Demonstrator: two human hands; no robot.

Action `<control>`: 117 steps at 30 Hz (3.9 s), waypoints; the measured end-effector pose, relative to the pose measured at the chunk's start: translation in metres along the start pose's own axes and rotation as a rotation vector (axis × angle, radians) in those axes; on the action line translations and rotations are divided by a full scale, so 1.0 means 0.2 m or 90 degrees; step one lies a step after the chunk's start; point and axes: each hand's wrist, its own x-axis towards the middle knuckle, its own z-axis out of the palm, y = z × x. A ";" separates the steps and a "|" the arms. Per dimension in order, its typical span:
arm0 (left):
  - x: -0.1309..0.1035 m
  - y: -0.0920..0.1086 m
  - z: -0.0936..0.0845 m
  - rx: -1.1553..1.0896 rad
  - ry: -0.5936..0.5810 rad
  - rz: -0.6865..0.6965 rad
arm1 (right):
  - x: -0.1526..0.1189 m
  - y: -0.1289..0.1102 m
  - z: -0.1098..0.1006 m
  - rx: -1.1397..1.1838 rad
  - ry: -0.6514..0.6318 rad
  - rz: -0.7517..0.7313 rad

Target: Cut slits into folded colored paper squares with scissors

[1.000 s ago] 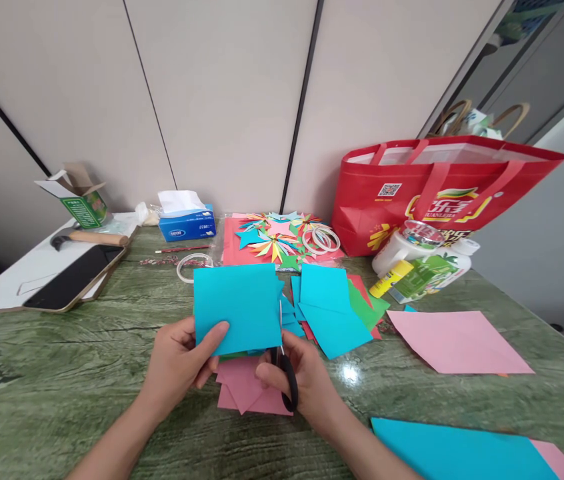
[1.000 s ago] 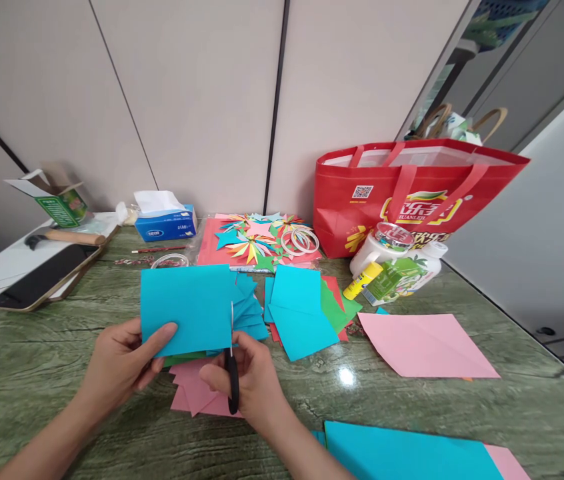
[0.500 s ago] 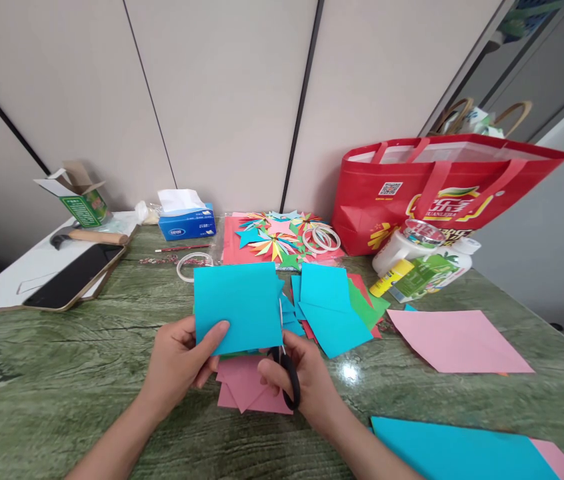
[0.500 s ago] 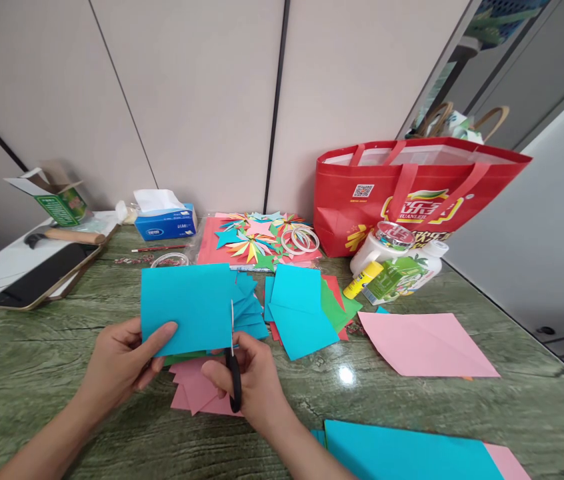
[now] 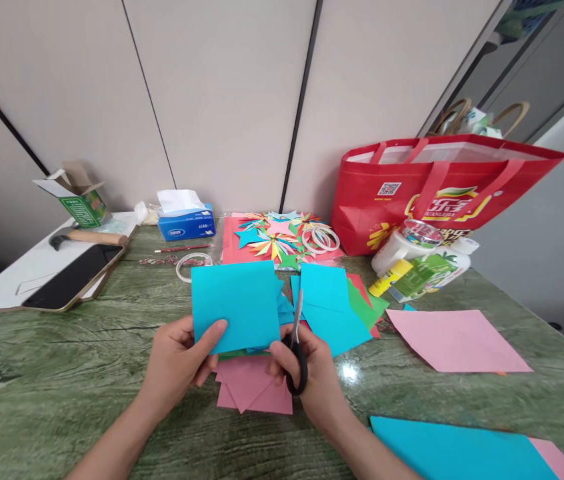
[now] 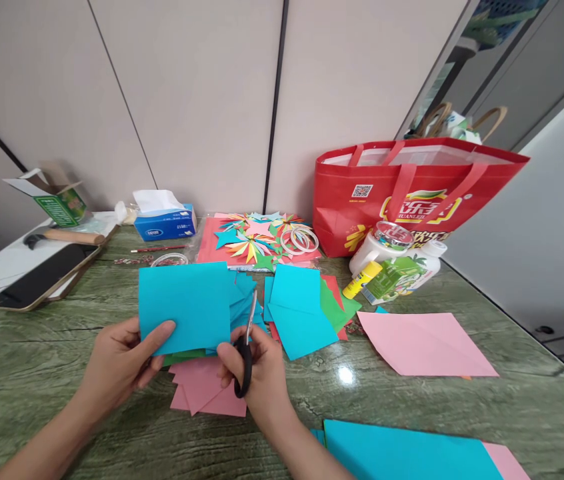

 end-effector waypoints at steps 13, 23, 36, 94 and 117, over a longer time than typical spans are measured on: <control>0.01 0.01 0.01 0.069 -0.024 0.050 | 0.01 -0.03 -0.01 0.007 0.145 -0.081; 0.11 -0.15 -0.01 0.530 0.023 0.486 | 0.16 -0.05 -0.22 0.056 0.502 -0.269; 0.15 -0.28 -0.03 0.632 0.008 0.437 | 0.15 -0.10 -0.23 -0.049 0.591 -0.427; 0.04 -0.01 0.02 -0.342 -0.256 -0.133 | 0.13 -0.03 -0.14 0.106 0.426 -0.173; 0.08 0.01 -0.01 -0.218 -0.130 -0.166 | 0.13 -0.03 -0.15 0.160 0.419 -0.186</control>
